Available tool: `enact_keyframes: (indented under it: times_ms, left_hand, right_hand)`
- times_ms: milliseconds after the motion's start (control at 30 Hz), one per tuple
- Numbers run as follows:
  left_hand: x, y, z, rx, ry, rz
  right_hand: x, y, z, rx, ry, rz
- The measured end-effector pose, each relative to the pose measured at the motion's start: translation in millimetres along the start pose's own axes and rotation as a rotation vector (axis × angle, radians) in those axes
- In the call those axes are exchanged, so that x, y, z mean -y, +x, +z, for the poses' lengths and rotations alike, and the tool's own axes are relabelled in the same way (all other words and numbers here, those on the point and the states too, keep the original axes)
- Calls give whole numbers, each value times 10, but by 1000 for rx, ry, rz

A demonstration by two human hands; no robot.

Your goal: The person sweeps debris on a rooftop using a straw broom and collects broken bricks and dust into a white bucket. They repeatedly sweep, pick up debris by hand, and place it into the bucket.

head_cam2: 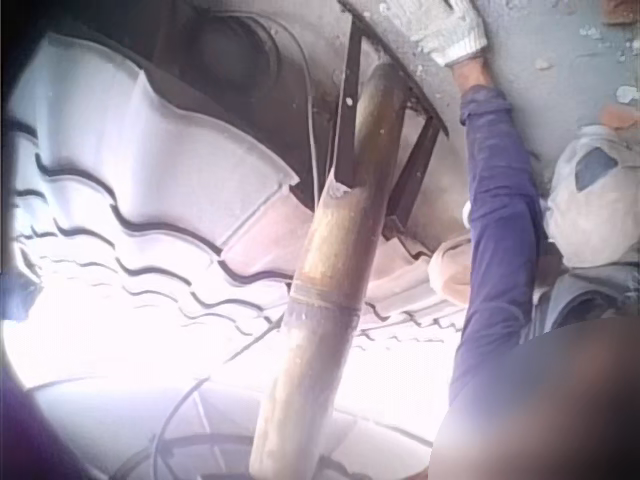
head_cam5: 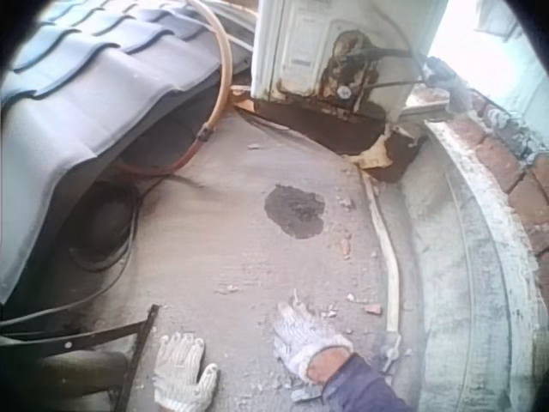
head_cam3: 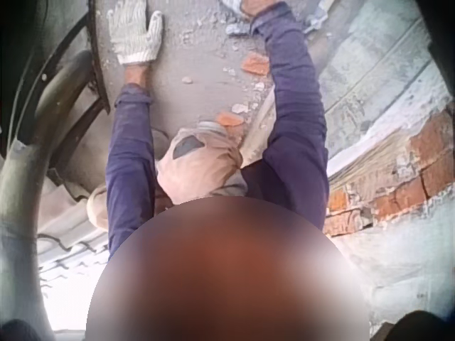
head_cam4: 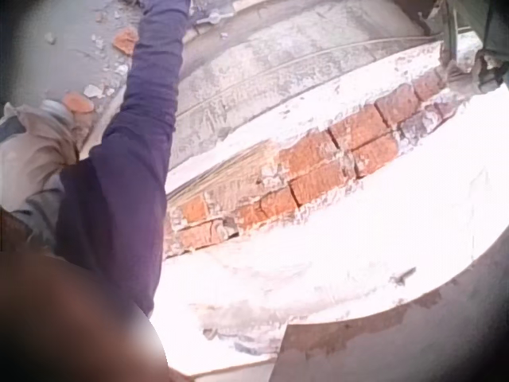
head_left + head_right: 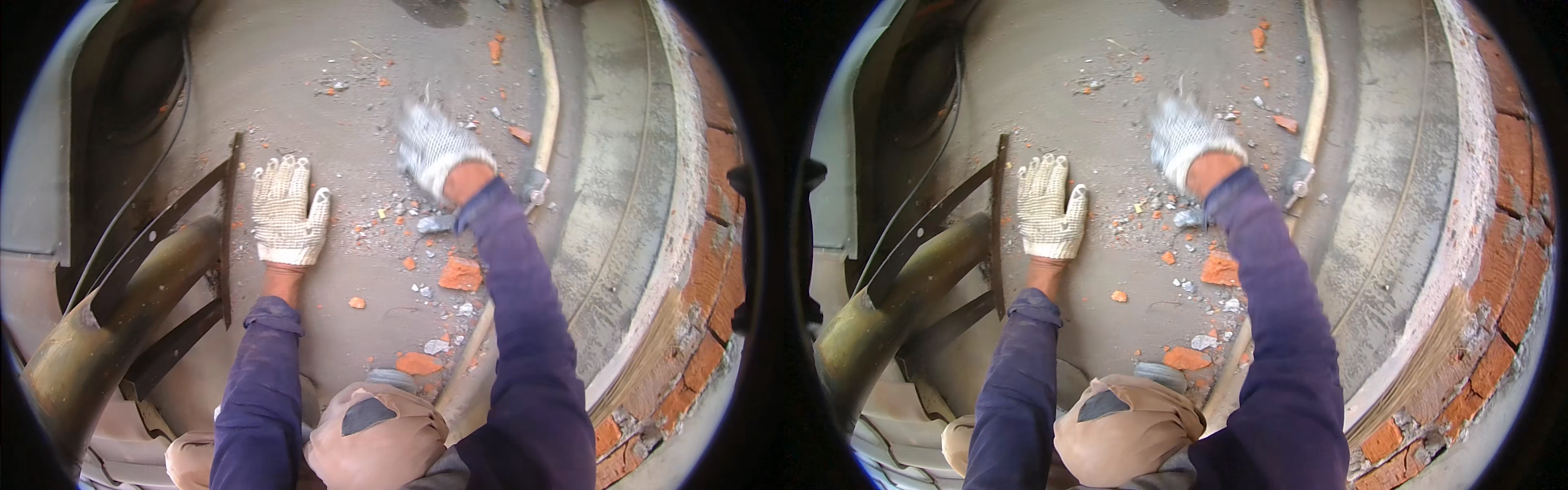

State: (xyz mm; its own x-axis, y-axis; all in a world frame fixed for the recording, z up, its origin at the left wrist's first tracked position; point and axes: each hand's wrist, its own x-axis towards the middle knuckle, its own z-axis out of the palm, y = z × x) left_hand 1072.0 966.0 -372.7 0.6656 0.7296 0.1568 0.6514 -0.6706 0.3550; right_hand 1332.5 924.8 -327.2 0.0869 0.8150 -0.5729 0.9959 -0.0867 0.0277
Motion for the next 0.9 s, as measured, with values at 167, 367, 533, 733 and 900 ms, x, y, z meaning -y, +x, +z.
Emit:
enact_keyframes:
  times_ms: [167, 367, 533, 733, 900]
  left_hand:
    - [8, -38, 26, -21, 20, 8]
    - [18, -28, 32, -10, 43, 3]
    - [7, -36, 39, -23, 45, 7]
    - [18, -50, 63, 2, 87, 20]
    - [61, -55, 100, 20, 141, 47]
  right_hand:
    - [-724, -161, -248, 236, 292, 308]
    - [-1401, 240, 233, -44, -8, 652]
    - [-665, -148, 503, -35, 318, 797]
    - [216, -829, 279, 307, 424, 752]
    - [399, -1421, 470, 120, 747, 496]
